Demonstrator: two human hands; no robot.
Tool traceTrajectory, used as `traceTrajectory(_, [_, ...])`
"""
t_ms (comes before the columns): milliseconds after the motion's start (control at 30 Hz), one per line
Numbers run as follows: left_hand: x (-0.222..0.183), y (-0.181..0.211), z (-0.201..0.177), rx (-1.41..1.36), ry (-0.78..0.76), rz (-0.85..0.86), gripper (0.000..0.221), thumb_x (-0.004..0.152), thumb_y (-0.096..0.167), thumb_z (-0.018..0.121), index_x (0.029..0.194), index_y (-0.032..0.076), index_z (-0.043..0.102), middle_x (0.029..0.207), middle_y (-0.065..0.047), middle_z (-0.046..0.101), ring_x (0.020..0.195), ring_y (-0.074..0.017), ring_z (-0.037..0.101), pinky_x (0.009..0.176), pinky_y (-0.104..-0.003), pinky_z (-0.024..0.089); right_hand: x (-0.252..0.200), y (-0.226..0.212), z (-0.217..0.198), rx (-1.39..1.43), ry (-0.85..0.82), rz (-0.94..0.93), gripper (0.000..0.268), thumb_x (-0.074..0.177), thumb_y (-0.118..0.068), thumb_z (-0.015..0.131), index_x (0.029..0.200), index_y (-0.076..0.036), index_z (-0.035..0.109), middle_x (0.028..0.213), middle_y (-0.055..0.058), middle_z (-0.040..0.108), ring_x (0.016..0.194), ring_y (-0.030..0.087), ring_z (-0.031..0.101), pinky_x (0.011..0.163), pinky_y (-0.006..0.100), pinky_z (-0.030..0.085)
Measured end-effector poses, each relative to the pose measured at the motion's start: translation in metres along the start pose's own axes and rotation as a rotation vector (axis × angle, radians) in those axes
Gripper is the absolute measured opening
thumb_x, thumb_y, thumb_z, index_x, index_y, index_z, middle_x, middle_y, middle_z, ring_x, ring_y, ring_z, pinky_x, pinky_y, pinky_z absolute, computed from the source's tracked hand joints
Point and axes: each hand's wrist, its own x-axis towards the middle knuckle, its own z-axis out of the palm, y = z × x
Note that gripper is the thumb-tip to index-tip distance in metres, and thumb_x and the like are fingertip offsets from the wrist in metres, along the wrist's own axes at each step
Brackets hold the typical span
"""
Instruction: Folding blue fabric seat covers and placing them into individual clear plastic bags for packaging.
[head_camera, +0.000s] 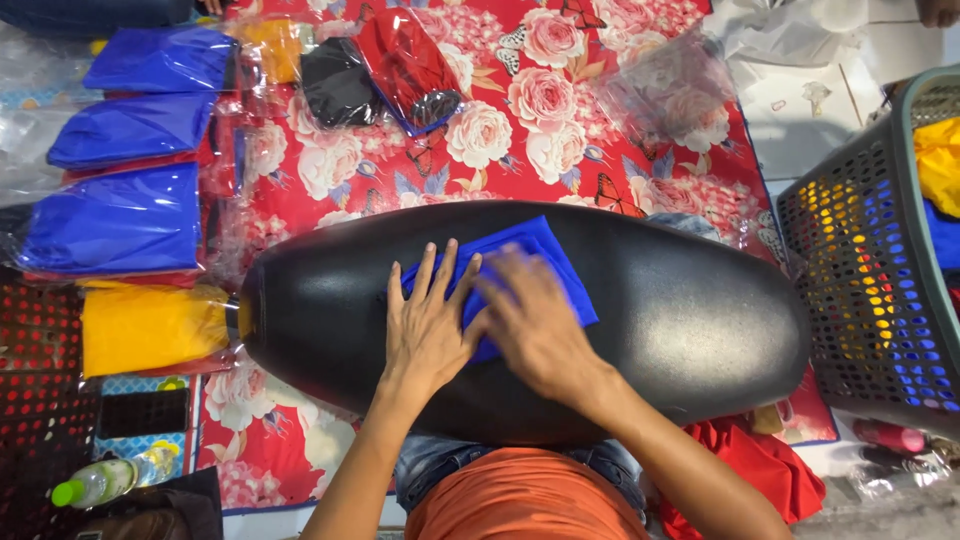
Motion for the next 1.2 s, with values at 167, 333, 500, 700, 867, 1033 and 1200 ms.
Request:
traceTrajectory(167, [0.001, 0.001, 0.004, 0.05, 0.005, -0.005, 0.064, 0.099, 0.056, 0.045, 0.152, 0.021, 0.049, 0.169, -0.009, 0.032, 0.156, -0.0315, 0.024, 0.12, -0.066, 0.016, -0.001, -0.002, 0.008, 0.094, -0.294, 0.129, 0.066, 0.108, -0.05, 0.039, 0.155, -0.005, 0.042, 0.162, 0.022, 0.038, 0.156, 0.037, 0.026, 0.125, 0.056, 0.014])
traceTrajectory(333, [0.001, 0.001, 0.005, 0.046, 0.02, -0.01, 0.071, 0.096, 0.053, 0.051, 0.159, 0.021, 0.041, 0.168, -0.01, 0.031, 0.155, -0.0324, 0.025, 0.12, -0.067, 0.017, 0.0, 0.019, 0.013, -0.041, -0.361, 0.176, 0.074, 0.107, -0.057, 0.035, 0.161, -0.007, 0.034, 0.168, 0.016, 0.033, 0.156, 0.031, 0.028, 0.126, 0.052, 0.016])
traceTrajectory(500, [0.0, -0.002, 0.011, 0.001, 0.132, 0.017, 0.068, 0.1, 0.057, 0.047, 0.156, 0.018, 0.046, 0.164, -0.015, 0.038, 0.153, -0.0344, 0.031, 0.119, -0.069, 0.015, 0.005, 0.046, 0.017, -0.261, -0.36, 0.168, 0.072, 0.106, -0.062, 0.035, 0.161, -0.016, 0.038, 0.168, 0.011, 0.033, 0.153, 0.028, 0.034, 0.124, 0.055, 0.022])
traceTrajectory(700, [-0.005, -0.002, 0.011, -0.038, 0.229, -0.029, 0.068, 0.106, 0.057, 0.04, 0.155, 0.01, 0.045, 0.163, -0.018, 0.039, 0.155, -0.0347, 0.029, 0.119, -0.074, 0.0, 0.008, 0.052, 0.012, -0.288, -0.419, 0.194, 0.073, 0.105, -0.064, 0.033, 0.162, -0.02, 0.035, 0.169, 0.01, 0.032, 0.155, 0.027, 0.032, 0.126, 0.057, 0.017])
traceTrajectory(867, [-0.025, -0.015, 0.001, -0.031, 0.226, -0.127, 0.074, 0.107, 0.057, 0.037, 0.159, 0.005, 0.037, 0.168, -0.018, 0.028, 0.157, -0.0389, 0.016, 0.113, -0.079, -0.006, 0.013, 0.052, 0.015, -0.259, -0.49, 0.239, 0.076, 0.104, -0.069, 0.028, 0.164, -0.023, 0.029, 0.172, 0.007, 0.024, 0.157, 0.025, 0.024, 0.127, 0.058, 0.012])
traceTrajectory(1033, [-0.036, -0.016, -0.003, -0.018, 0.196, -0.171, 0.07, 0.11, 0.051, 0.033, 0.162, 0.005, 0.027, 0.172, -0.014, 0.019, 0.157, -0.0436, 0.007, 0.109, -0.081, -0.007, 0.012, 0.052, 0.014, -0.264, -0.505, 0.252, 0.077, 0.104, -0.07, 0.027, 0.165, -0.024, 0.026, 0.172, 0.007, 0.023, 0.157, 0.025, 0.023, 0.126, 0.058, 0.011])
traceTrajectory(1200, [-0.034, -0.011, -0.01, 0.033, 0.112, -0.203, 0.069, 0.11, 0.049, 0.029, 0.16, 0.001, 0.029, 0.172, -0.016, 0.019, 0.156, -0.0462, 0.006, 0.109, -0.082, -0.006, 0.01, 0.052, 0.016, -0.247, -0.495, 0.255, 0.076, 0.104, -0.07, 0.028, 0.165, -0.024, 0.027, 0.172, 0.007, 0.023, 0.158, 0.025, 0.021, 0.127, 0.059, 0.009])
